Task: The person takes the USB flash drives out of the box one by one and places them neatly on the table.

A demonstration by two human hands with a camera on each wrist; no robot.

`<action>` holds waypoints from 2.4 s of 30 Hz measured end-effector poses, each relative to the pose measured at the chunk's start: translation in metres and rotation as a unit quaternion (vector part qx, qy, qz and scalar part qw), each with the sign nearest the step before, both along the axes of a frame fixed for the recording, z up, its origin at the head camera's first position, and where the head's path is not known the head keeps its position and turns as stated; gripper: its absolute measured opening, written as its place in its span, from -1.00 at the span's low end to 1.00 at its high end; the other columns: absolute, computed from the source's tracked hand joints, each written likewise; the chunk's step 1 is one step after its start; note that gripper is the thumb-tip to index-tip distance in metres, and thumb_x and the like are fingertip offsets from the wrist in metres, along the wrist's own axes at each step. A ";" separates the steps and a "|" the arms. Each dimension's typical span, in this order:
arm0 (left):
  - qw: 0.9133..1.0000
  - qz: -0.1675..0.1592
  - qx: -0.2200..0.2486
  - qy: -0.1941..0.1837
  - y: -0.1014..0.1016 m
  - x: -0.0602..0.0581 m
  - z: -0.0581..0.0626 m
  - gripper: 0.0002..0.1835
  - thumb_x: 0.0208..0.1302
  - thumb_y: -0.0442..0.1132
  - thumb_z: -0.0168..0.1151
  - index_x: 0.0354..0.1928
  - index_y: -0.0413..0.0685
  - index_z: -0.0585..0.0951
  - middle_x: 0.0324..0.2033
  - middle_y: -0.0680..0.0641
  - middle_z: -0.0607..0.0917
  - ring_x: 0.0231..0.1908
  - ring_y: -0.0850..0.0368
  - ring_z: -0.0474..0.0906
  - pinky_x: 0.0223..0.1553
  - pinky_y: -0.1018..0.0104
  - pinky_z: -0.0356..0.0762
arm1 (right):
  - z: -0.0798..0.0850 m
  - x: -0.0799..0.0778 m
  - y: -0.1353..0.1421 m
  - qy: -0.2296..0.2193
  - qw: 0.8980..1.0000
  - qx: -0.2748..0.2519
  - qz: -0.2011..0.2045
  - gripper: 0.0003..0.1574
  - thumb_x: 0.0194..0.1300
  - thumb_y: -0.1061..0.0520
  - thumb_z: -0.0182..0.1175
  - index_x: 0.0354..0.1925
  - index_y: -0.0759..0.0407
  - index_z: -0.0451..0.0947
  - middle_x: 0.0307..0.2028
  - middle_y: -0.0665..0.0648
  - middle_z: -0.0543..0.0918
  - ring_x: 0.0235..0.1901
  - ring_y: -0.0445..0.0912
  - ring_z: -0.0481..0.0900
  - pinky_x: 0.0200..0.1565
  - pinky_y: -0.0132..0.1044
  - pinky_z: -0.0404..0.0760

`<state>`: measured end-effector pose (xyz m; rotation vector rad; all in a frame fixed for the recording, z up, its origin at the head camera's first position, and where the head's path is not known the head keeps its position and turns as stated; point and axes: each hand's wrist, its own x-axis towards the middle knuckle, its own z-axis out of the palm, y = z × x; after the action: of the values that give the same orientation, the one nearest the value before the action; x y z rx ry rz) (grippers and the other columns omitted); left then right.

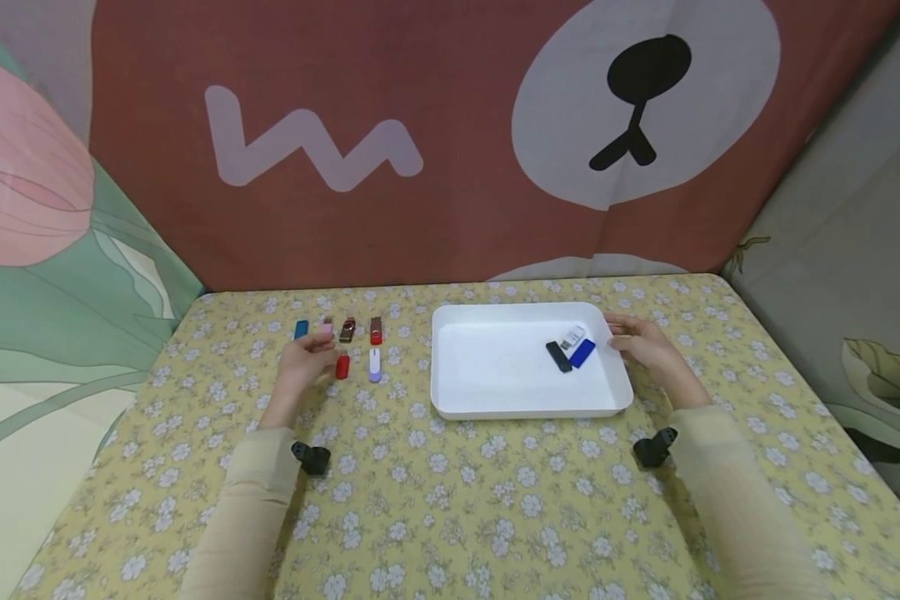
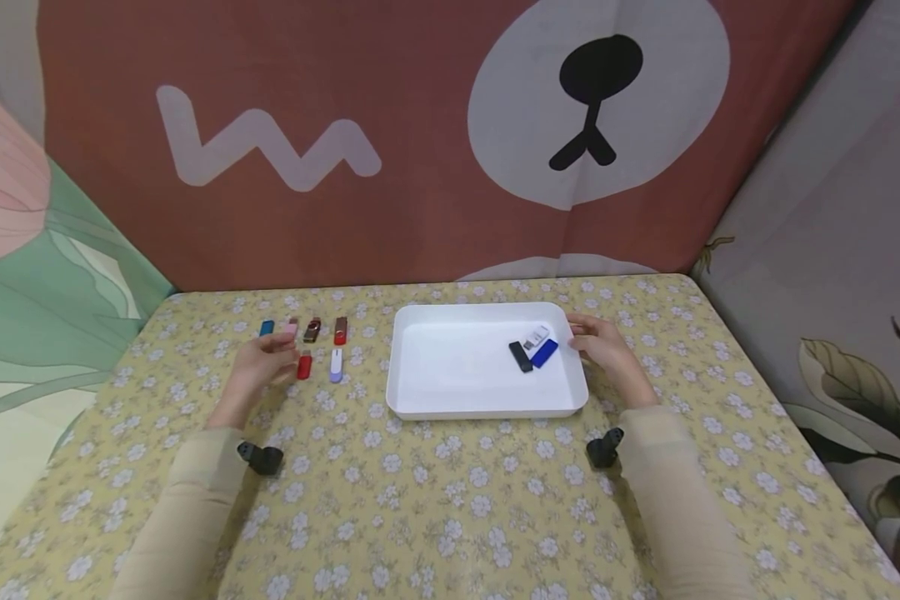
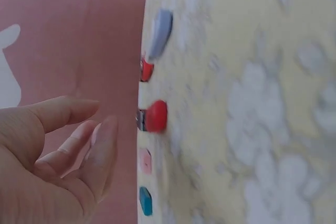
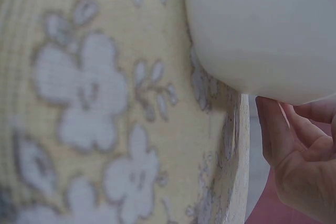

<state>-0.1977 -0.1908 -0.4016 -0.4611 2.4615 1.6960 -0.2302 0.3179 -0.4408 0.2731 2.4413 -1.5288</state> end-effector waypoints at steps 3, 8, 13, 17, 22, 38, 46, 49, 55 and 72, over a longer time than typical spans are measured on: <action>1.000 -0.006 0.000 0.006 0.006 0.001 0.006 -0.49 0.33 -0.29 0.09 0.32 -0.18 0.36 0.21 -0.23 0.48 0.03 0.02 0.54 0.04 0.28 0.62 | 0.000 0.000 0.000 -0.001 1.000 -0.002 -0.002 -0.25 0.36 0.18 0.01 0.46 0.11 0.07 0.33 0.34 0.26 0.21 0.13 0.39 0.18 -0.05 0.53; 0.999 -0.028 0.021 0.024 0.021 0.003 0.014 -0.49 0.38 -0.27 0.06 0.36 -0.14 0.33 0.27 -0.24 0.42 0.19 -0.11 0.45 0.24 0.09 0.49 | 0.013 0.009 -0.009 -0.005 1.000 0.008 -0.003 -0.26 0.39 0.19 -0.04 0.47 0.15 0.04 0.35 0.35 0.23 0.22 0.10 0.38 0.19 -0.11 0.53; 0.995 -0.056 0.036 0.076 0.040 0.005 0.020 -0.51 0.34 -0.28 0.11 0.30 -0.22 0.39 0.17 -0.29 0.48 0.07 -0.03 0.52 0.16 0.13 0.56 | 0.028 0.018 -0.018 -0.006 1.000 0.007 0.000 -0.28 0.42 0.22 -0.06 0.47 0.19 0.02 0.36 0.39 0.20 0.26 0.17 0.34 0.25 -0.04 0.47; 0.990 -0.085 0.063 0.091 0.056 0.007 0.023 -0.50 0.32 -0.29 0.12 0.29 -0.24 0.39 0.17 -0.32 0.47 0.06 -0.03 0.52 0.15 0.15 0.57 | 0.030 0.018 -0.018 -0.009 1.000 0.011 -0.003 -0.28 0.42 0.20 -0.04 0.47 0.15 0.05 0.36 0.36 0.22 0.24 0.12 0.37 0.25 -0.06 0.49; 0.990 -0.097 0.076 0.072 0.079 0.004 0.025 -0.51 0.34 -0.31 0.10 0.31 -0.16 0.38 0.23 -0.29 0.44 0.16 -0.14 0.47 0.23 0.04 0.50 | 0.025 0.015 -0.015 -0.011 1.000 0.009 -0.008 -0.27 0.38 0.18 -0.01 0.46 0.09 0.08 0.36 0.31 0.25 0.22 0.07 0.39 0.19 -0.15 0.53; 0.984 -0.143 0.082 0.069 0.146 0.000 0.022 -0.53 0.30 -0.32 0.18 0.25 -0.19 0.45 0.16 -0.25 0.53 0.14 -0.12 0.52 0.16 0.12 0.56 | 0.035 0.019 -0.020 -0.018 1.000 0.012 0.012 -0.26 0.44 0.23 -0.09 0.49 0.18 -0.06 0.40 0.40 0.14 0.34 0.21 0.24 0.28 -0.03 0.41; 0.981 -0.150 0.106 0.058 0.169 -0.001 0.015 -0.54 0.29 -0.33 0.19 0.23 -0.21 0.45 0.13 -0.25 0.53 0.09 -0.09 0.54 0.12 0.21 0.59 | 0.030 0.017 -0.019 -0.018 1.000 0.018 -0.004 -0.28 0.42 0.20 -0.07 0.48 0.14 0.02 0.39 0.35 0.19 0.28 0.12 0.32 0.16 -0.23 0.52; 0.981 -0.150 0.113 0.057 0.178 -0.001 0.014 -0.54 0.28 -0.35 0.19 0.23 -0.21 0.46 0.12 -0.26 0.54 0.07 -0.09 0.54 0.10 0.23 0.60 | 0.032 0.018 -0.019 -0.014 1.000 0.015 0.003 -0.27 0.42 0.22 -0.09 0.48 0.18 -0.01 0.39 0.38 0.18 0.30 0.17 0.29 0.23 -0.13 0.48; 0.979 -0.156 0.121 0.059 0.196 0.000 0.011 -0.55 0.27 -0.35 0.18 0.21 -0.23 0.48 0.09 -0.26 0.56 0.04 -0.07 0.55 0.04 0.28 0.62 | 0.035 0.020 -0.020 -0.011 1.000 0.008 0.013 -0.26 0.44 0.24 -0.10 0.49 0.20 -0.07 0.40 0.43 0.13 0.34 0.25 0.23 0.34 0.07 0.35; 0.979 -0.156 0.127 0.043 0.222 0.002 -0.001 -0.57 0.23 -0.36 0.23 0.16 -0.21 0.53 0.04 -0.22 0.60 -0.07 0.02 0.60 -0.06 0.37 0.66 | 0.035 0.021 -0.020 0.002 1.000 0.020 0.021 -0.26 0.41 0.19 -0.02 0.47 0.22 0.01 0.36 0.44 0.19 0.21 0.11 0.37 0.17 -0.09 0.51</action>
<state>-0.1962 0.0315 -0.4030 0.0263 2.1818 1.8852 -0.2093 0.2982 -0.4056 0.2248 2.4672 -1.4646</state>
